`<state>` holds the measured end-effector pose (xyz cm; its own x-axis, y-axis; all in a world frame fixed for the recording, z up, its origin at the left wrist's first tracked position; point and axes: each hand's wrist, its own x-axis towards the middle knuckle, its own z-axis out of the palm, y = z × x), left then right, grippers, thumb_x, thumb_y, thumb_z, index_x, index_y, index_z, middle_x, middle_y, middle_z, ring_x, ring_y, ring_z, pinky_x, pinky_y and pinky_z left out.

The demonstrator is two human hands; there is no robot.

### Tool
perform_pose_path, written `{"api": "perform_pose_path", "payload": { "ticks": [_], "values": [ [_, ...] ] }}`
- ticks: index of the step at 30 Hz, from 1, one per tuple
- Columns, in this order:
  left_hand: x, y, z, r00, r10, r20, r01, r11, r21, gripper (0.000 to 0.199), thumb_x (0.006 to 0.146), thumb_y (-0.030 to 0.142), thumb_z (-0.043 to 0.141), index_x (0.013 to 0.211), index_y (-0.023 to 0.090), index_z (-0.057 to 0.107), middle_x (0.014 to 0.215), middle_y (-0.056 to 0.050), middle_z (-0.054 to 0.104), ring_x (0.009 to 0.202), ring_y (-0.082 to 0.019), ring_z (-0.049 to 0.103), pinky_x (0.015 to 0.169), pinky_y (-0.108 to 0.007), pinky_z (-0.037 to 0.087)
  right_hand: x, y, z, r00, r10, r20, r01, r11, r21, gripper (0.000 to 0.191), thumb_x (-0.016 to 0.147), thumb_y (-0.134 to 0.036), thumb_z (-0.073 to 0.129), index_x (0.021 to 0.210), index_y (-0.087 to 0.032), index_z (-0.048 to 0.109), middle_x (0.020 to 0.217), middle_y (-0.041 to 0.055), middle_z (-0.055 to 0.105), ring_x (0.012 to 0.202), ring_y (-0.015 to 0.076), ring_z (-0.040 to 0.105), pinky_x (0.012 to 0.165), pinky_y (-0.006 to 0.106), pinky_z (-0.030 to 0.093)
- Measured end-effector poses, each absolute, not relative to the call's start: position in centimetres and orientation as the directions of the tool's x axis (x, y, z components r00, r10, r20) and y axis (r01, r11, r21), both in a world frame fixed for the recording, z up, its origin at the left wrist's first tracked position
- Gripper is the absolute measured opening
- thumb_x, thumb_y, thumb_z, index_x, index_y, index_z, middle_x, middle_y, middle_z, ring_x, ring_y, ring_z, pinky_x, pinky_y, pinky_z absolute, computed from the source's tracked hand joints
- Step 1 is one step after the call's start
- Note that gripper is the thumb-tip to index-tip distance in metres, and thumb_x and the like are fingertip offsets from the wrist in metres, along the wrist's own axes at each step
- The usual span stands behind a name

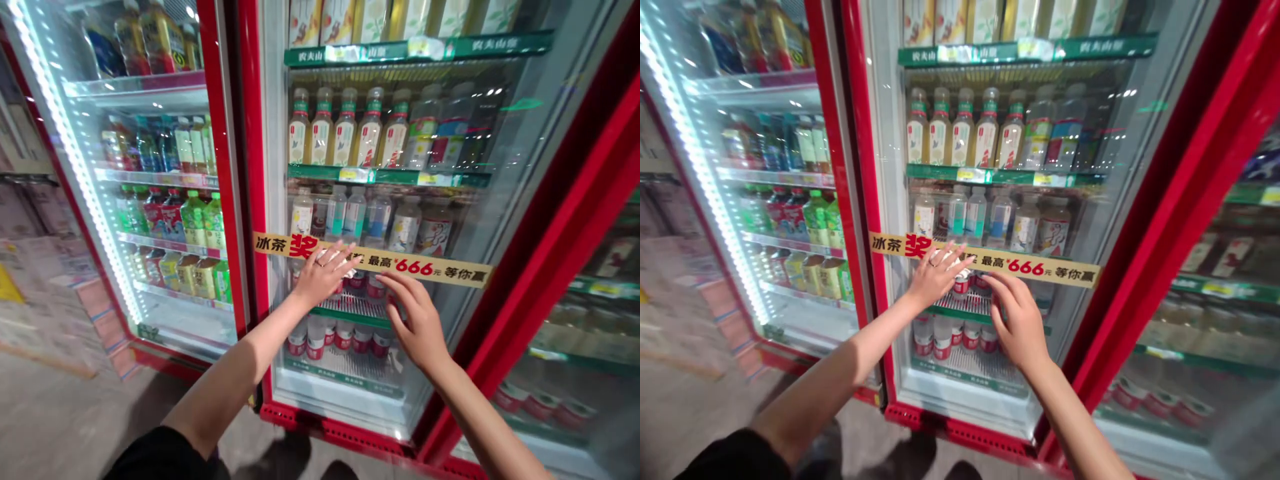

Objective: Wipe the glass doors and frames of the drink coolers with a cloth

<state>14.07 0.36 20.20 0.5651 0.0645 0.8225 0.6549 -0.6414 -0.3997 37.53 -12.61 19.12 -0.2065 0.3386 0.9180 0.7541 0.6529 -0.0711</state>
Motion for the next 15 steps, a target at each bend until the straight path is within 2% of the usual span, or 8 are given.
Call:
{"api": "perform_pose_path", "payload": {
  "ticks": [3, 6, 8, 10, 13, 15],
  "values": [
    [13.8, 2.1, 24.5, 0.421, -0.177, 0.89, 0.581, -0.701, -0.414, 0.052, 0.11, 0.011, 0.053, 0.158, 0.031, 0.06, 0.159, -0.008, 0.067, 0.155, -0.023, 0.057, 0.125, -0.048, 0.053, 36.4, -9.0, 24.4, -0.264, 0.211, 0.941, 0.728, 0.684, 0.051, 0.06, 0.104, -0.011, 0.055, 0.159, -0.034, 0.059, 0.146, 0.0129, 0.071, 0.135, 0.0331, 0.068, 0.113, 0.057, 0.061],
    [13.7, 3.1, 31.7, 0.245, -0.346, 0.906, 0.502, -0.754, -0.424, 0.042, 0.111, 0.013, 0.056, 0.144, 0.035, 0.068, 0.138, -0.003, 0.074, 0.134, -0.019, 0.069, 0.112, -0.041, 0.062, 34.8, -5.8, 30.7, -0.284, 0.123, 0.951, 0.654, 0.75, 0.098, 0.06, 0.106, -0.011, 0.055, 0.16, -0.035, 0.059, 0.149, 0.0123, 0.069, 0.139, 0.0311, 0.066, 0.117, 0.055, 0.059],
    [13.9, 3.0, 36.6, 0.073, -0.356, 0.932, 0.495, -0.798, -0.344, 0.036, 0.113, 0.014, 0.053, 0.139, 0.033, 0.069, 0.13, -0.002, 0.073, 0.121, -0.016, 0.072, 0.103, -0.035, 0.064, 33.4, -4.5, 34.7, -0.238, 0.142, 0.961, 0.557, 0.83, 0.016, 0.058, 0.109, -0.015, 0.054, 0.162, -0.038, 0.056, 0.152, 0.0094, 0.069, 0.14, 0.029, 0.068, 0.118, 0.053, 0.059],
    [14.0, 2.7, 40.6, -0.063, -0.326, 0.943, 0.5, -0.829, -0.252, 0.038, 0.117, 0.016, 0.043, 0.143, 0.031, 0.065, 0.125, -0.003, 0.074, 0.119, -0.015, 0.073, 0.102, -0.034, 0.065, 31.6, -3.6, 38.6, -0.18, 0.232, 0.956, 0.419, 0.897, -0.139, 0.057, 0.113, -0.025, 0.052, 0.168, -0.041, 0.048, 0.16, 0.0073, 0.065, 0.139, 0.0272, 0.069, 0.116, 0.051, 0.062],
    [13.6, 1.9, 45.3, -0.048, -0.294, 0.955, 0.48, -0.845, -0.236, 0.041, 0.119, 0.026, 0.043, 0.158, 0.03, 0.053, 0.129, -0.005, 0.075, 0.123, -0.018, 0.073, 0.105, -0.035, 0.065, 28.1, -2.9, 44.1, -0.163, 0.369, 0.915, 0.25, 0.912, -0.324, 0.061, 0.116, -0.043, 0.051, 0.175, -0.043, 0.037, 0.174, 0.0032, 0.054, 0.154, 0.0276, 0.059, 0.125, 0.052, 0.056],
    [12.6, 1.5, 48.2, -0.023, -0.279, 0.96, 0.518, -0.825, -0.227, 0.046, 0.117, 0.031, 0.05, 0.164, 0.031, 0.049, 0.135, -0.006, 0.075, 0.127, -0.019, 0.073, 0.111, -0.036, 0.064, 25.4, -2.5, 48.0, -0.16, 0.413, 0.896, 0.183, 0.905, -0.384, 0.062, 0.115, -0.051, 0.052, 0.175, -0.042, 0.038, 0.176, 0.0012, 0.051, 0.162, 0.0272, 0.05, 0.133, 0.051, 0.047]
  ]
}}
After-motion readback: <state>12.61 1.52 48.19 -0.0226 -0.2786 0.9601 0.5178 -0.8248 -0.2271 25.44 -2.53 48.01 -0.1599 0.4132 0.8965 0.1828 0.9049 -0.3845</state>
